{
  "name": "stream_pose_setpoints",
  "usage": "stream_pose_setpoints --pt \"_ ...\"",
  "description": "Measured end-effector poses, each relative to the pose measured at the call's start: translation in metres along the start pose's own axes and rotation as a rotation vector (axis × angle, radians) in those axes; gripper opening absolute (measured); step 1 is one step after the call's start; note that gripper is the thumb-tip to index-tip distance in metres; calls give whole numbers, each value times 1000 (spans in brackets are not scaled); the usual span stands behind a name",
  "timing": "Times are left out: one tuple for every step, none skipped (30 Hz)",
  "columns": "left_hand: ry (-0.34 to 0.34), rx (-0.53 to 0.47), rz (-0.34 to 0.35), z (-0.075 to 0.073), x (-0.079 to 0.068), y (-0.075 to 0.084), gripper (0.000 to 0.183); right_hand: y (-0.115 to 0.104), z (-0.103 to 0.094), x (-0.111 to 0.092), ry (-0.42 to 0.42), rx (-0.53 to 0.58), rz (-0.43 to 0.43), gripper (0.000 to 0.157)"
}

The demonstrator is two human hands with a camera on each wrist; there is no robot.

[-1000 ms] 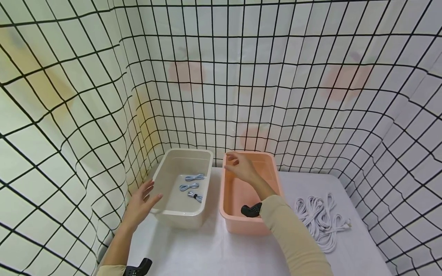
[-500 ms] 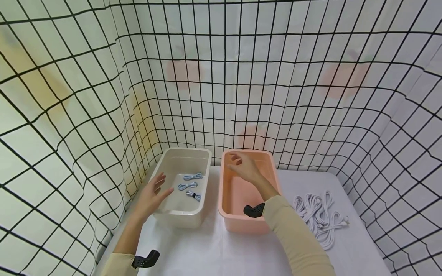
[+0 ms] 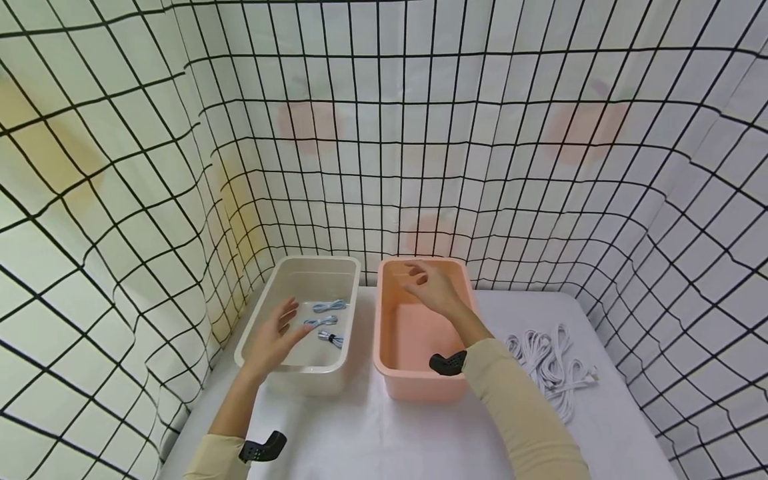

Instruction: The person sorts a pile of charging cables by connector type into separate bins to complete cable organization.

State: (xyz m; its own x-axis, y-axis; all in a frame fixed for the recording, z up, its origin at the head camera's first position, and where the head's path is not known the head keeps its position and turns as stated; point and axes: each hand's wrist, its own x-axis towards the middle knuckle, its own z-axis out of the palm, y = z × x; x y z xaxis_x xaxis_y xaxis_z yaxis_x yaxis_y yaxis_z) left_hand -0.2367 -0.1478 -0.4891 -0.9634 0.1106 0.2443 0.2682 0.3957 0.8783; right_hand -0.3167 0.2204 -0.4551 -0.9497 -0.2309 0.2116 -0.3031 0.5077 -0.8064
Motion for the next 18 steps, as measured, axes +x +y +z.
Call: stream_pose_setpoints --pt "-4 -9 -3 2 1 0 79 0 -1 -1 -3 -3 3 58" --pt "-10 -11 -5 4 2 1 79 1 -3 -1 -2 -5 7 58" --pt "-17 -17 -5 7 3 1 79 2 -4 -2 2 -9 12 58" --pt "-21 -21 -6 8 4 2 79 2 -5 -2 5 -4 17 58" --pt "-27 -24 -9 10 5 2 78 3 -6 -3 7 -2 19 58" --pt "-30 -29 -11 12 5 2 78 4 -7 -3 10 0 20 58" --pt "-32 -33 -13 13 6 2 77 4 -8 -4 12 5 19 57" --pt "-34 -33 -14 14 7 2 77 5 -9 -5 17 2 21 57" --pt "-37 -32 -16 16 7 3 77 7 -10 -6 20 -2 24 58" --pt "-39 -31 -22 17 7 3 77 8 -11 -7 22 -6 28 58" --pt "-44 -28 -28 18 7 3 76 9 -12 -8 24 -15 29 58" --pt "-48 -28 -32 19 7 3 76 9 -13 -9 25 -20 33 58" --pt "-53 -29 -35 20 7 4 76 10 -14 -10 28 -24 43 58" --pt "-57 -30 -28 22 8 4 76 10 -16 -11 28 -26 57 59" --pt "-61 -36 -26 23 8 4 75 10 -17 -12 30 -25 68 59" --pt "-63 -42 -22 24 9 4 75 11 -18 -13 28 -21 73 59" --pt "-66 -50 -8 26 9 4 76 12 -20 -14 29 -22 82 59" --pt "-67 -56 2 27 10 4 76 12 -21 -15 32 -26 90 60"
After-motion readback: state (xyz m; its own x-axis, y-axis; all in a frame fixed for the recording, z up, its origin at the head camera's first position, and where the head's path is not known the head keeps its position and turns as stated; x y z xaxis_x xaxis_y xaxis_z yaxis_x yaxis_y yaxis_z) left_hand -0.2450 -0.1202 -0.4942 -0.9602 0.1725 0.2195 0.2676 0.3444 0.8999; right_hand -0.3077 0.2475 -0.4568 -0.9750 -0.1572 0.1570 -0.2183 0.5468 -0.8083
